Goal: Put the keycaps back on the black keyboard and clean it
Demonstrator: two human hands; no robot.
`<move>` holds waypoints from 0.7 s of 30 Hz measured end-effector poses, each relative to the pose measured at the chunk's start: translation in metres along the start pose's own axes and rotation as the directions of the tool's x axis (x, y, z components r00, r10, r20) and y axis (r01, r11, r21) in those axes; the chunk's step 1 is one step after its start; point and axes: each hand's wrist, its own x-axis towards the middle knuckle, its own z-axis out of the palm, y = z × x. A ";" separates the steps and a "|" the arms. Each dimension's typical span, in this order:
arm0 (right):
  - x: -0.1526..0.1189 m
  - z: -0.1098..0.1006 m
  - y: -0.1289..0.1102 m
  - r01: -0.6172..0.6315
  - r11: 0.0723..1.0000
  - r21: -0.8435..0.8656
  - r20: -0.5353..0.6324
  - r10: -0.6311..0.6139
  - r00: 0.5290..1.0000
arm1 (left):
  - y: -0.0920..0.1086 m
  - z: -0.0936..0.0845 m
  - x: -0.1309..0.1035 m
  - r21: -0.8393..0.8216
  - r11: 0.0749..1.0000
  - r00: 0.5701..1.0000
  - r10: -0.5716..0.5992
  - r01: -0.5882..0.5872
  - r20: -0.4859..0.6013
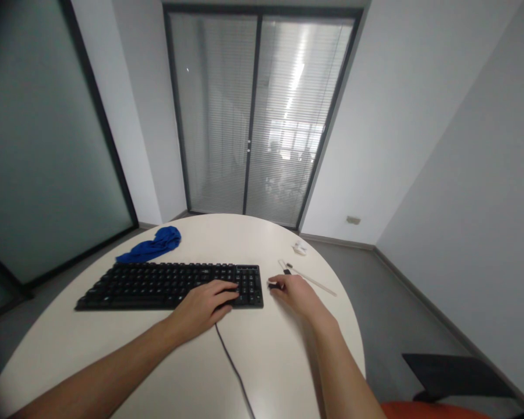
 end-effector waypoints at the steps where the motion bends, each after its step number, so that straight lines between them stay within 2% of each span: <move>1: 0.000 0.001 -0.002 -0.011 1.000 0.005 -0.012 0.012 1.000 | 0.000 0.000 0.000 0.001 1.000 1.000 -0.001 0.001 0.002; 6: 0.003 0.006 -0.019 -0.061 0.996 0.066 0.022 0.060 0.998 | 0.000 0.001 0.000 0.001 1.000 1.000 0.006 -0.006 -0.002; 10: 0.001 0.005 -0.027 0.011 0.985 0.173 0.093 -0.027 0.995 | -0.001 0.002 0.000 -0.003 1.000 1.000 0.006 -0.006 -0.012; 14: -0.001 0.004 -0.020 0.029 0.961 0.276 0.150 -0.073 0.986 | -0.002 0.002 -0.001 -0.004 1.000 1.000 0.010 -0.010 -0.009; 21: -0.001 0.007 -0.004 -0.134 0.840 0.526 0.148 0.065 0.987 | -0.001 0.001 -0.001 -0.009 1.000 1.000 0.006 -0.006 -0.008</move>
